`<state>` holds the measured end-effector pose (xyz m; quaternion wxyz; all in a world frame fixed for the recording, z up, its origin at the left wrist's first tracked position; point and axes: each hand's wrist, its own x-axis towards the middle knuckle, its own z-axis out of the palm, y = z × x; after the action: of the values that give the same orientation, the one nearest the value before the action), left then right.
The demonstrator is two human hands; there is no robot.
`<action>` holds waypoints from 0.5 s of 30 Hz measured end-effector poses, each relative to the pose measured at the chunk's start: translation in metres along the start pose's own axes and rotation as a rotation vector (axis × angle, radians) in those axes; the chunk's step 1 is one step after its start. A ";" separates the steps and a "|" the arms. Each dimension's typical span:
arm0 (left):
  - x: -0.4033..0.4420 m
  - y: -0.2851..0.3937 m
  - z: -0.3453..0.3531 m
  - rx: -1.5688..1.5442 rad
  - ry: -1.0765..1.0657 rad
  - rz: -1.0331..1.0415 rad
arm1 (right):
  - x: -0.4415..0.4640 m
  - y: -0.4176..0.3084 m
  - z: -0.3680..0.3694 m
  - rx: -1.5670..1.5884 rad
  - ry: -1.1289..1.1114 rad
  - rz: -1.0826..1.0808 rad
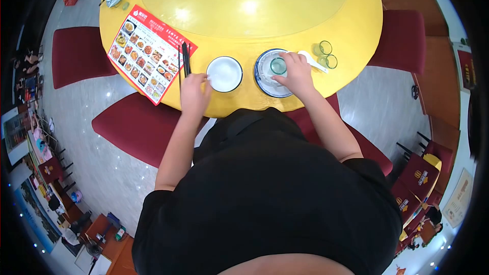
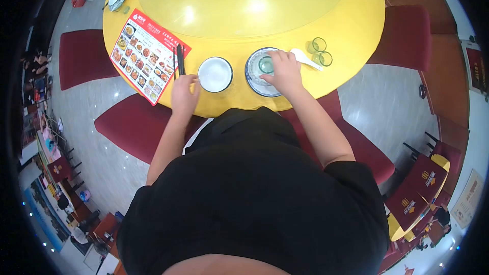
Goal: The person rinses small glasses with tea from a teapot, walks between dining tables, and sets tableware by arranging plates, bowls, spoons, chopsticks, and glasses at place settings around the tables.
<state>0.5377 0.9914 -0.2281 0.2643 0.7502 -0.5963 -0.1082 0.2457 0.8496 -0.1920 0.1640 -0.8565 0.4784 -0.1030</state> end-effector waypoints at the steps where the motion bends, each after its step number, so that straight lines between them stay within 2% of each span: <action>1: 0.006 0.024 0.003 -0.103 -0.025 0.059 | -0.002 0.005 0.009 -0.005 0.041 -0.023; 4: 0.027 0.090 0.026 -0.300 -0.132 0.125 | 0.004 0.007 0.006 0.039 0.019 0.015; 9: 0.069 0.151 0.067 -0.486 -0.218 0.291 | 0.012 0.025 -0.020 0.148 0.215 0.024; 12: 0.098 0.164 0.093 -0.437 -0.226 0.375 | 0.028 0.062 -0.034 0.060 0.297 0.064; 15: 0.109 0.167 0.103 -0.357 -0.299 0.299 | 0.044 0.093 -0.036 -0.070 0.254 0.181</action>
<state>0.3782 0.8349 -0.2095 0.3143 0.5709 -0.7045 -0.2810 0.1836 0.7603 -0.1927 0.0810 -0.7952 0.5737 -0.1786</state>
